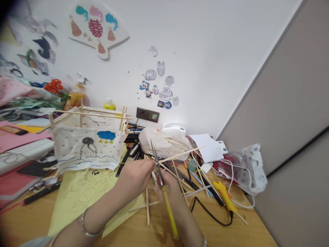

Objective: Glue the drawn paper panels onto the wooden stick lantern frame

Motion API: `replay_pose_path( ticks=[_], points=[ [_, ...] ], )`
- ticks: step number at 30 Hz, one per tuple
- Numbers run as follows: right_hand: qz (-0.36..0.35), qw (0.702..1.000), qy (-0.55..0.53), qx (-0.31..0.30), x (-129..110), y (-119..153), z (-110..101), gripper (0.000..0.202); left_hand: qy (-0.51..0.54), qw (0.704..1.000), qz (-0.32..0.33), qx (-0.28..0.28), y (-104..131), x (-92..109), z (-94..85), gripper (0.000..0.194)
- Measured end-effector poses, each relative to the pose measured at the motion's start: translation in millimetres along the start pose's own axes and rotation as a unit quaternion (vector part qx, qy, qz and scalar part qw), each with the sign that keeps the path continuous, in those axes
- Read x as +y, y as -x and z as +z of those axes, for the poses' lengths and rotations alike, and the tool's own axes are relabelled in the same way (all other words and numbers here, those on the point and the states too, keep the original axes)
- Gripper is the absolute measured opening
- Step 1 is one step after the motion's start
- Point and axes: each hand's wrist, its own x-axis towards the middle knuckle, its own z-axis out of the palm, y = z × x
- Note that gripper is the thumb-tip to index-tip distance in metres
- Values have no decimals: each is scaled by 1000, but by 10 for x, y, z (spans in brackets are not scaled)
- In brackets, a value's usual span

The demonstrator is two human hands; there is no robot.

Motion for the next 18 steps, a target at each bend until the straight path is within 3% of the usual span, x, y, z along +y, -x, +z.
replay_pose_path(
  ticks=[6,11,18],
  points=[
    [15,1000,14,22,-7,-13,76,23,-38,999,-7,-2,-13,-27,24,24],
    [33,999,10,2,-51,-52,33,51,-60,997,-40,8,8,-88,52,21],
    [-7,997,63,-39,-91,24,-125,67,-23,994,-82,61,-24,-6,2,24]
  ],
)
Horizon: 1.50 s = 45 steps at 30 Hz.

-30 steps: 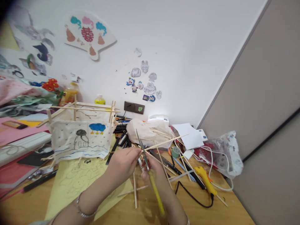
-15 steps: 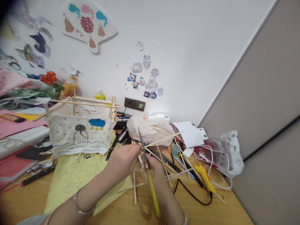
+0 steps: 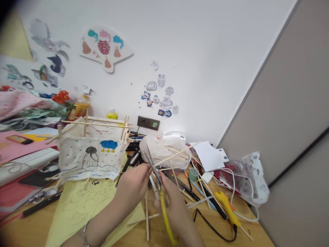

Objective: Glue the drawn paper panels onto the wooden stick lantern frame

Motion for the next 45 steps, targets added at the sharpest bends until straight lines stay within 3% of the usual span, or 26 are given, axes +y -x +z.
replay_pose_path(
  ticks=[3,6,10,13,17,21,25,30,35,39,42,45],
  points=[
    [6,1000,10,-12,97,53,-5,69,5,1000,-21,8,-1,42,-38,26],
    [24,999,-16,-30,133,97,-32,70,62,997,-38,-20,-7,59,-91,26],
    [51,995,-78,-47,-34,105,-132,81,191,972,-106,-86,-56,28,-199,30],
    [87,991,-89,-44,-158,76,-231,88,251,953,-139,-91,-105,-35,-268,31],
    [140,987,78,-12,-107,43,-357,77,237,960,-147,-35,-124,-108,-302,26],
    [122,950,288,21,89,25,-348,56,192,972,-135,13,-100,-121,-303,23],
    [174,892,415,44,265,9,-171,53,131,986,-101,-29,-77,-87,-277,27],
    [207,895,394,33,378,17,-44,55,86,992,-37,-88,-65,-79,-200,31],
    [148,916,371,42,305,44,-81,59,1,993,26,-116,32,-206,-83,32],
    [66,939,331,69,82,16,-61,10,-89,984,81,-130,196,-356,40,29],
    [-51,949,293,102,-66,-24,5,12,-72,981,96,-154,306,-384,91,26],
    [-123,932,333,73,-89,-54,83,19,-17,976,108,-187,371,-314,89,26]
  ],
)
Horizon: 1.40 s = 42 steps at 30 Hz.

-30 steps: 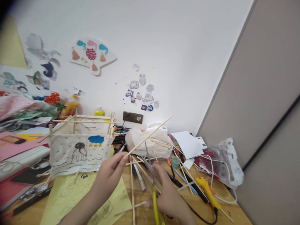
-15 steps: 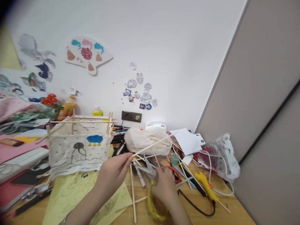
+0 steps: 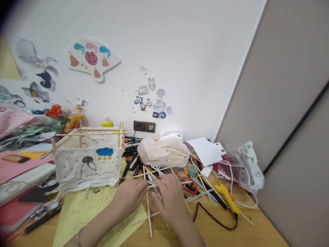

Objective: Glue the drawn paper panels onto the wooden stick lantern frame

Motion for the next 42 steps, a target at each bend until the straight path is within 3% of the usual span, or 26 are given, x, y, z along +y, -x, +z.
replay_pose_path(
  ticks=[3,6,16,22,31,35,42],
  points=[
    [-12,998,10,-68,25,25,81,31,44,998,36,-11,22,90,-27,29],
    [-7,997,-13,-80,63,65,111,43,75,995,60,-7,33,128,-59,33],
    [-23,999,-31,-23,68,75,94,49,139,990,27,-3,34,118,-53,40],
    [-43,997,-64,27,41,76,73,48,242,969,-35,-33,26,135,-100,47],
    [-55,997,3,44,49,32,-29,46,317,935,-92,-126,-42,96,-200,44],
    [-59,995,46,68,38,52,-19,45,356,916,-126,-137,-59,119,-197,44],
    [-73,983,130,105,29,44,106,38,179,975,-119,-63,-12,153,-53,35]
  ],
)
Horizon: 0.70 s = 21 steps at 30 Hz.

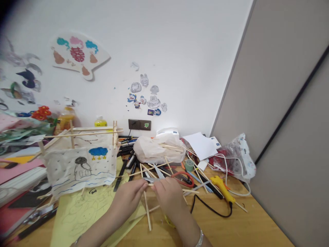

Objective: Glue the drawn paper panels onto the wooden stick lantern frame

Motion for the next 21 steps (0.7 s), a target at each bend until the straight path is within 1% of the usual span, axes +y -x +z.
replay_pose_path(
  ticks=[2,4,6,7,10,13,21],
  points=[
    [5,1000,3,-8,-2,2,45,38,-71,995,52,46,8,-38,61,32],
    [28,999,-5,-28,5,11,67,38,-129,981,117,84,15,-72,107,30],
    [53,997,-29,-52,18,22,56,37,-146,972,159,98,24,-98,129,30],
    [54,996,-43,-65,27,27,39,36,-139,971,171,95,28,-109,131,30],
    [21,993,-67,-97,55,32,-26,33,-115,972,194,61,38,-140,106,29],
    [-3,991,-69,-112,77,25,-75,30,-111,972,205,17,32,-158,58,24],
    [-16,984,-80,-158,87,12,-146,31,-84,976,180,-92,5,-131,-70,20]
  ],
)
